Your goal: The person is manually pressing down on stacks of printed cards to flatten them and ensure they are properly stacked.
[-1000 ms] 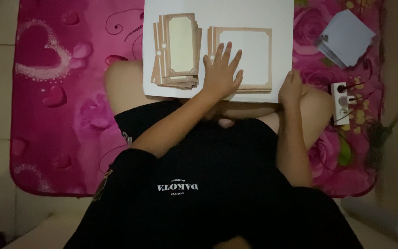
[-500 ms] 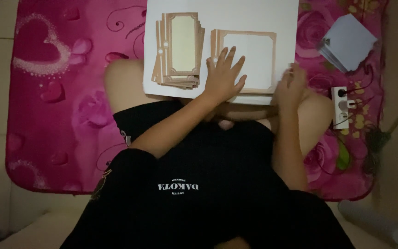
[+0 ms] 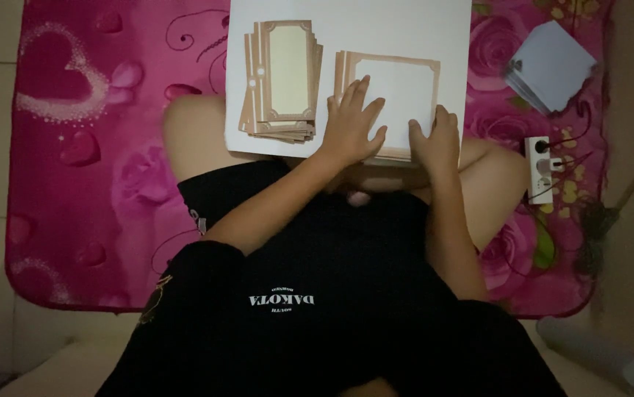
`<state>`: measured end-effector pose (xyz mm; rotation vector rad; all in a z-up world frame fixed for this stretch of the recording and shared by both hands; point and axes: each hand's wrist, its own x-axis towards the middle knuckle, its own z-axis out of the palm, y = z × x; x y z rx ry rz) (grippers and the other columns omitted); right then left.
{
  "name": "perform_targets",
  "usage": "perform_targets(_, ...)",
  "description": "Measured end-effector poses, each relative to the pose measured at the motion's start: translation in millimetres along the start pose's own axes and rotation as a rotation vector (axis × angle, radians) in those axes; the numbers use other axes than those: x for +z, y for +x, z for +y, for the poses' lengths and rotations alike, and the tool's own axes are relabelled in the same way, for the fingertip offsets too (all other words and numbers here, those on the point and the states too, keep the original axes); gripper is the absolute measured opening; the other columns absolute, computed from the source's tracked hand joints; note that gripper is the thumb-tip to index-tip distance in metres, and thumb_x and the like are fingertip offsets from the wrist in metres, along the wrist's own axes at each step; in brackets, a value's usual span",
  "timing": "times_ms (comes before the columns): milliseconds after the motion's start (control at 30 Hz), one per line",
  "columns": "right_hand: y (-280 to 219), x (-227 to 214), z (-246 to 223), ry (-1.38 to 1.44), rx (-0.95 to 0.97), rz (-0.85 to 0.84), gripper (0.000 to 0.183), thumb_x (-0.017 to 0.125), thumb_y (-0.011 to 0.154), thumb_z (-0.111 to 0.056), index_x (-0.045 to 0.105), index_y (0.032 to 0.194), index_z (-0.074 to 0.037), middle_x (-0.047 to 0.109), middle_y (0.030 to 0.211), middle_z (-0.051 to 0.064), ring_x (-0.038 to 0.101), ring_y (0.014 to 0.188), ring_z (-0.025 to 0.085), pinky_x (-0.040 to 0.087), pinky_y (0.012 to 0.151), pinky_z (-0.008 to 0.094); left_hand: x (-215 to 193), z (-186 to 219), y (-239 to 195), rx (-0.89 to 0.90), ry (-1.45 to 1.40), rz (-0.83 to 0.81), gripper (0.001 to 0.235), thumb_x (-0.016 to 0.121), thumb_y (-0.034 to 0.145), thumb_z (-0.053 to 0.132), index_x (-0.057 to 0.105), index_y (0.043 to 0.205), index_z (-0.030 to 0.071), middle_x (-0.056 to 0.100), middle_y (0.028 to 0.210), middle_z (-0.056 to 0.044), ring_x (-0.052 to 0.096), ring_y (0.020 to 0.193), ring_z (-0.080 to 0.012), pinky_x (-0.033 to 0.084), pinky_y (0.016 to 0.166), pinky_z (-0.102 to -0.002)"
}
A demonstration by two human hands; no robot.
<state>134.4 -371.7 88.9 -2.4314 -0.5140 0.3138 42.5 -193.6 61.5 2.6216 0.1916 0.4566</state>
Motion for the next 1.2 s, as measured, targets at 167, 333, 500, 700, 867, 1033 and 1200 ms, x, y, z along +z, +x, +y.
perform_targets(167, 1.1, -0.9, -2.2, -0.025, -0.076, 0.054, 0.058, 0.063, 0.107, -0.023, 0.043, 0.143, 0.017, 0.052, 0.127, 0.033, 0.055, 0.122, 0.048, 0.049, 0.100, 0.055, 5.4, 2.2, 4.5, 0.021, 0.123, 0.007, 0.049, 0.063, 0.092, 0.041, 0.061, 0.130, 0.011, 0.051, 0.144, -0.024, 0.042, 0.140, -0.0415, 0.025, 0.105, -0.068)
perform_targets(333, -4.9, -2.4, -13.4, -0.096, -0.078, 0.080, 0.056, 0.062, 0.108, -0.021, 0.041, 0.145, 0.016, 0.051, 0.128, 0.032, 0.057, 0.122, 0.046, 0.051, 0.101, 0.053, 2.8, 1.4, 18.7, 0.172, 0.162, -0.005, 0.044, 0.061, 0.094, 0.035, 0.060, 0.130, 0.009, 0.054, 0.142, -0.023, 0.044, 0.139, -0.0409, 0.027, 0.109, -0.068)
perform_targets(500, -2.9, 4.7, 5.3, -0.133, -0.177, 0.182, 0.054, 0.071, 0.103, -0.016, 0.046, 0.143, 0.011, 0.050, 0.125, 0.028, 0.056, 0.118, 0.047, 0.052, 0.097, 0.056, 1.6, 1.9, 19.6, 0.175, 0.142, -0.154, 0.052, 0.048, 0.102, 0.034, 0.054, 0.146, 0.007, 0.045, 0.156, -0.018, 0.035, 0.148, -0.0367, 0.026, 0.118, -0.061)
perform_targets(700, 5.9, 4.0, 25.2, 0.275, -0.367, 0.229, 0.039, 0.061, 0.104, -0.003, 0.053, 0.141, 0.006, 0.056, 0.117, 0.028, 0.059, 0.111, 0.041, 0.051, 0.093, 0.052, -13.1, 3.7, 19.8, 0.208, 0.069, -0.120, 0.054, 0.053, 0.100, 0.028, 0.053, 0.145, 0.000, 0.051, 0.151, -0.021, 0.042, 0.144, -0.0370, 0.028, 0.117, -0.060)
perform_targets(867, 12.2, 20.3, 29.6, 0.804, -0.399, -0.166, 0.053, 0.045, 0.110, -0.033, 0.042, 0.151, 0.000, 0.047, 0.145, 0.031, 0.041, 0.139, 0.049, 0.035, 0.112, 0.060, -14.8, 3.9, 21.3, 0.168, 0.022, -0.132, 0.050, 0.052, 0.102, 0.026, 0.054, 0.143, -0.001, 0.051, 0.151, -0.020, 0.041, 0.145, -0.0349, 0.025, 0.119, -0.059)
perform_targets(1033, 7.6, 35.3, 9.7, 0.142, -0.574, -0.046, 0.052, 0.039, 0.114, -0.035, 0.044, 0.154, -0.002, 0.041, 0.154, 0.029, 0.028, 0.147, 0.049, 0.022, 0.120, 0.060, 26.1, -25.4, 24.4, 0.076, -0.289, -0.015, 0.048, 0.034, 0.108, 0.029, 0.051, 0.143, -0.001, 0.055, 0.146, -0.023, 0.046, 0.142, -0.0365, 0.021, 0.125, -0.053)
perform_targets(1200, -2.1, 36.4, -9.3, -0.118, -0.579, 0.033, 0.058, 0.053, 0.096, -0.012, 0.044, 0.152, 0.001, 0.038, 0.160, 0.026, 0.029, 0.150, 0.046, 0.029, 0.118, 0.054, 17.7, -24.6, 19.2, -0.074, -0.972, 0.234, 0.054, 0.047, 0.105, 0.025, 0.038, 0.152, 0.002, 0.049, 0.154, -0.018, 0.046, 0.146, -0.0328, 0.036, 0.125, -0.045)
